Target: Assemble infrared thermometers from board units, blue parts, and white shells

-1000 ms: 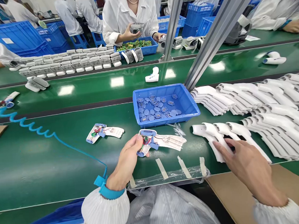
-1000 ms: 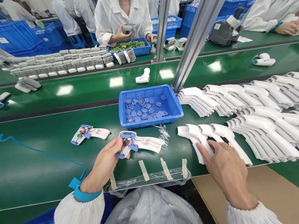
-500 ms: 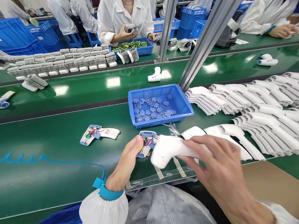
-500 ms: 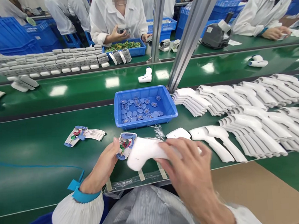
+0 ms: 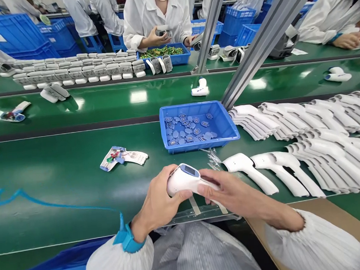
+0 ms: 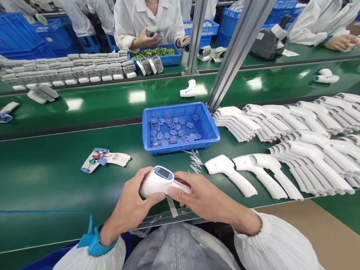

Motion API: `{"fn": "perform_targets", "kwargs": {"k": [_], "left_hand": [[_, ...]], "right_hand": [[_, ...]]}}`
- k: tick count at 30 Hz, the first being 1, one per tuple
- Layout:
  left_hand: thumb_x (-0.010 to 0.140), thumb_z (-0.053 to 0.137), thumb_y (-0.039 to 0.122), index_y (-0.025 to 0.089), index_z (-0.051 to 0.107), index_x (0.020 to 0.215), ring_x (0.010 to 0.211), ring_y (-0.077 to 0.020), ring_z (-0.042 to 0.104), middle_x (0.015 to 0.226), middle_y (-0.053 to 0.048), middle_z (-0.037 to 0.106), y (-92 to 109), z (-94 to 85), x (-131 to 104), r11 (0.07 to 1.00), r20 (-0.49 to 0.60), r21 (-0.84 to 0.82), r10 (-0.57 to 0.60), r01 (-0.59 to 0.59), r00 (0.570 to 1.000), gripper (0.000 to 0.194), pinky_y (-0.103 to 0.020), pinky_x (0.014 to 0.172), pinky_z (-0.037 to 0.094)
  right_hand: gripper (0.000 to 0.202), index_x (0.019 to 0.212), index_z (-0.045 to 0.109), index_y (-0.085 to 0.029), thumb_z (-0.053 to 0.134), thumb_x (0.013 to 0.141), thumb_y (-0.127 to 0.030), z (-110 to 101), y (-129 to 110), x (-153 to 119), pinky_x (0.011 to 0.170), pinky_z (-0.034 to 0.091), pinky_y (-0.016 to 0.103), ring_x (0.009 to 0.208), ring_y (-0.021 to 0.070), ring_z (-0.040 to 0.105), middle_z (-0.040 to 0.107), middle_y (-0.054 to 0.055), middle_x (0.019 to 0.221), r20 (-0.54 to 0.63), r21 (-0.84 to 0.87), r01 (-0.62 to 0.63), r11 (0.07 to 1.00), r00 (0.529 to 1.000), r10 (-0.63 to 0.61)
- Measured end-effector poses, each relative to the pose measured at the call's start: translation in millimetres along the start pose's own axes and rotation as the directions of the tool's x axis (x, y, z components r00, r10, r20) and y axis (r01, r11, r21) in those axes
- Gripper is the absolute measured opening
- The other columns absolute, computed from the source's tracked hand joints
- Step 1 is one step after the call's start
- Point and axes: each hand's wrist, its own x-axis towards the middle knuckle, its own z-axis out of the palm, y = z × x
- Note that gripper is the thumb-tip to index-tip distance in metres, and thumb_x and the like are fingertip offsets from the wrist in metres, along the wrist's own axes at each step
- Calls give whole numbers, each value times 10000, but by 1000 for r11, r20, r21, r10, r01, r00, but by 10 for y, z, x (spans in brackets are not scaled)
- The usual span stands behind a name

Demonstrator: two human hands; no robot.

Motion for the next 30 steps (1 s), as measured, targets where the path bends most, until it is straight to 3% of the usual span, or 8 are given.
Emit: {"fn": "perform_targets", "kwargs": {"k": [5,9,15,19,23,26,28,30], "left_hand": [[920,661,336,248,451,1366,1206,-228,579,1352,-65,588,-67,90,-72,984,-27,145,112,-107,993,501,-357,1016,476],[1008,506,289,268,374,1431,1321,-203,511,1435,-66,533,-178,104,-163,948,1,251,201,-195,980,444,-360,1106,428],[992,537,377,244,315,1507,1393,-240,442,1518,-99,457,-166,40,-173,973,25,175,146,-148,989,576,-397,1153,382],[928,634,432,217,564,1294,1094,-235,624,1255,-75,656,-74,-24,-107,1000,23,2,15,-15,1000,430,-342,939,500],[914,645,434,209,623,1125,845,-187,615,996,-26,699,28,-77,-82,998,152,-59,-25,34,988,309,-287,731,460],[890,665,441,196,592,1019,729,-162,560,878,-3,678,93,-63,-95,999,164,-27,-34,39,986,286,-269,634,385],[869,680,384,190,552,986,733,-167,558,897,-15,675,121,-34,-95,1000,117,-12,-22,24,993,261,-271,629,377],[856,650,289,188,546,975,759,-178,586,947,-37,685,129,5,-82,1000,130,-16,22,-20,991,188,-274,636,391]], "right_hand": [[403,950,549,-200,464,971,-593,102,50,-29,527,328,246,611,105,413,478,-33,723,53,208,-59,976,997,49],[349,936,551,-207,461,991,-540,144,1,-79,544,325,243,630,104,396,472,-36,728,56,182,-5,983,998,-5],[370,933,550,-198,423,1005,-538,266,-14,-107,510,291,248,596,102,341,434,-42,703,-29,180,19,984,999,-14],[357,963,580,-206,433,1003,-529,285,62,-132,518,321,255,616,118,389,496,-24,731,-97,100,21,995,995,-12],[285,1116,611,-231,505,983,-460,255,88,-99,624,458,281,766,164,545,633,35,941,-135,-29,103,994,985,-106],[245,1050,634,-222,556,958,-435,323,-22,60,694,483,271,853,158,589,646,45,1016,-371,-97,217,971,898,-237],[322,739,582,-204,529,978,-413,423,-139,212,596,409,251,659,115,519,578,-8,738,-577,-169,195,966,775,-257],[481,554,394,-205,504,993,-369,535,-242,355,537,312,271,530,94,378,404,-45,556,-686,-301,152,941,651,-325]]}}
